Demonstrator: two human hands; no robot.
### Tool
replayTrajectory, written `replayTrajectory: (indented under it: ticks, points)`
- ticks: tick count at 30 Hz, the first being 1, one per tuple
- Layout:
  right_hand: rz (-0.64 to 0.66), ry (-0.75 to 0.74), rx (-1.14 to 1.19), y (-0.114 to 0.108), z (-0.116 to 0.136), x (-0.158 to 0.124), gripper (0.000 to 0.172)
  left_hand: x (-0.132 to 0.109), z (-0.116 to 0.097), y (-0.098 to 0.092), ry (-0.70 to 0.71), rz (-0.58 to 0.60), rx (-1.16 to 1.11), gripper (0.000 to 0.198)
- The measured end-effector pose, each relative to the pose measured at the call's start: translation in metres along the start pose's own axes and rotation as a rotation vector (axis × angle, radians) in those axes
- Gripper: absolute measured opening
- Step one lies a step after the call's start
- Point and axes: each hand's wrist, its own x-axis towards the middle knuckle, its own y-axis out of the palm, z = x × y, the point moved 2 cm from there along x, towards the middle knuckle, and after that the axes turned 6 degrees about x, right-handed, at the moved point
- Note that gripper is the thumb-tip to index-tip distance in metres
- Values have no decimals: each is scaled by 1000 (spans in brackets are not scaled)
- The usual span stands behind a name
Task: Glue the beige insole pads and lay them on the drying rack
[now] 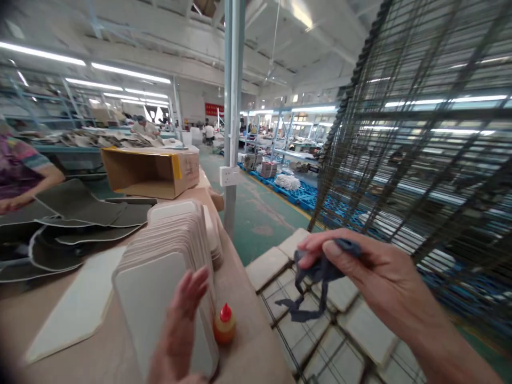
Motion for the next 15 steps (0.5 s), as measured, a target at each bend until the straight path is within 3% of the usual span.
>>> replayTrajectory:
  ticks: [3, 5, 6, 8, 11, 13, 15]
  points:
    - [310, -30, 355, 16, 12, -15, 20, -8, -12, 90, -24, 281, 42, 137]
    - [391, -26, 591, 14, 12, -21, 20, -19, -13, 131, -101, 368, 5, 142]
    - [367, -14, 671, 7, 11, -22, 20, -27, -10, 148, -168, 436, -47, 137]
    - [217, 30, 759, -20, 4, -20, 19, -49, -1, 172, -377, 600, -192, 116]
    - [-167, 129, 754, -95, -21, -15, 18, -81, 17, 184, -678, 789, -292, 76]
    - [-445, 233, 699, -160, -53, -21, 16, -93, 25, 178, -723, 780, -242, 58]
    - [-604, 320, 665, -223, -99, -42, 15, -96, 28, 169, -712, 656, -159, 47]
